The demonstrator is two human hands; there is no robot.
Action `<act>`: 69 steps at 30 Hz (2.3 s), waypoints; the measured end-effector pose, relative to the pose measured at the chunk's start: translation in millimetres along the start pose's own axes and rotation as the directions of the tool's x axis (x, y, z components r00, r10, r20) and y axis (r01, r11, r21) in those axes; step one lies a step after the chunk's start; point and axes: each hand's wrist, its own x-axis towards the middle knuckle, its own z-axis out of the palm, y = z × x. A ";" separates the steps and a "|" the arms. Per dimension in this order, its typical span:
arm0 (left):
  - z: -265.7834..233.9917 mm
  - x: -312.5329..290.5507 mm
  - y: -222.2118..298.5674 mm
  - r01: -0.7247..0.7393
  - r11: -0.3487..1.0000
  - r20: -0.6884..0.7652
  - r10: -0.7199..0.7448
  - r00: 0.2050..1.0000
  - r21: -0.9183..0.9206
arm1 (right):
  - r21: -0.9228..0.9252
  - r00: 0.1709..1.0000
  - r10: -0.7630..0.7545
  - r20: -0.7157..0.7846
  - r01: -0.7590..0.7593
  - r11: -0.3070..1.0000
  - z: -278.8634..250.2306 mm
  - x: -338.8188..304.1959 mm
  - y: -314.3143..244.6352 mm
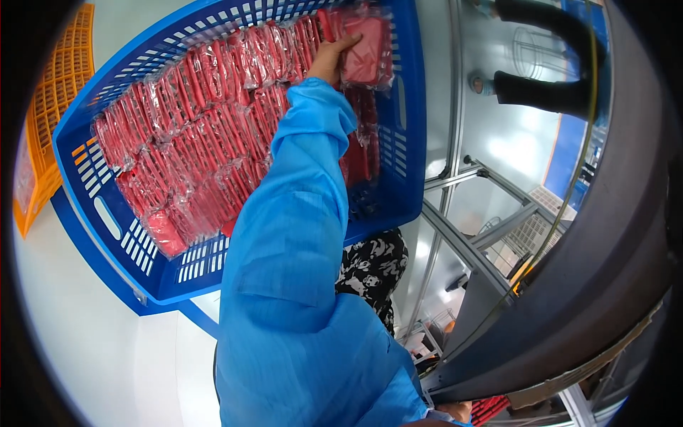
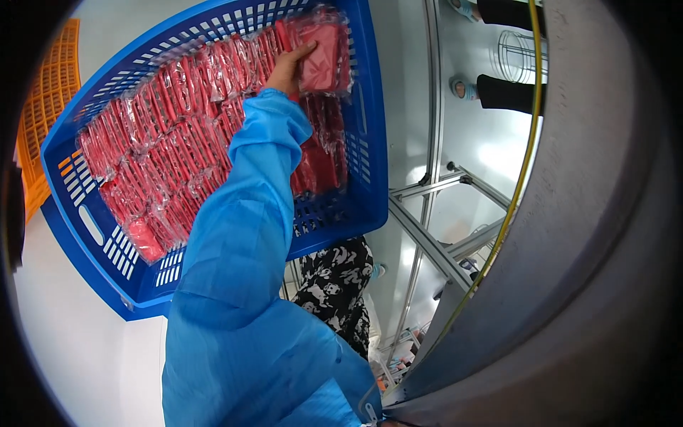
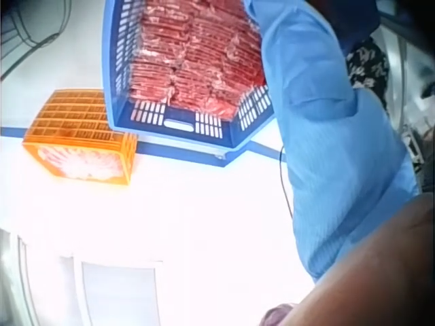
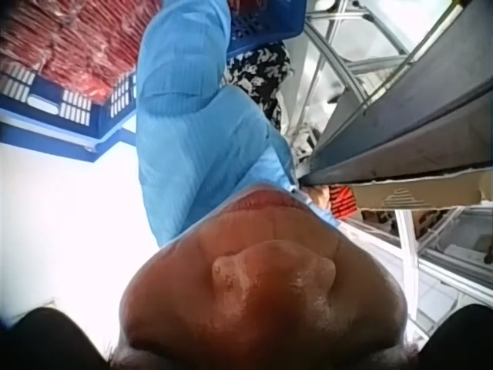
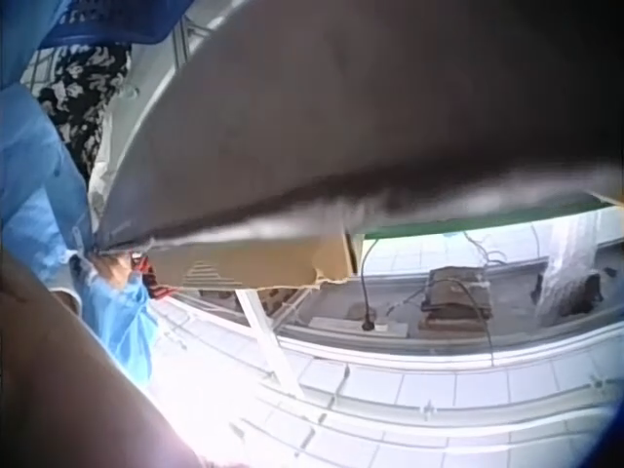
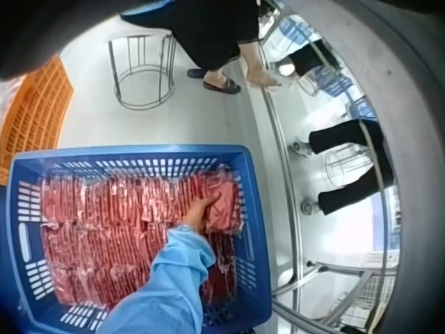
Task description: The person assembles small electronic devices by hand, placing black components from plastic packaging into red plastic housings on a production line.
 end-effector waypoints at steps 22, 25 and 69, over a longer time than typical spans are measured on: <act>-15.2 -54.8 -44.4 0.124 0.942 0.071 -0.107 0.992 -0.311 | 0.067 0.976 0.087 -0.200 -0.075 0.995 9.4 -4.2 -20.9; -31.1 -78.4 -43.0 0.075 0.938 0.087 -0.049 0.995 -0.338 | 0.011 0.979 0.047 -0.196 -0.046 0.999 10.3 7.2 -30.5; 312.5 -601.3 -237.6 0.050 0.312 0.273 -0.889 0.368 0.949 | 0.642 -0.015 0.642 -0.766 0.012 0.766 159.2 -259.8 50.9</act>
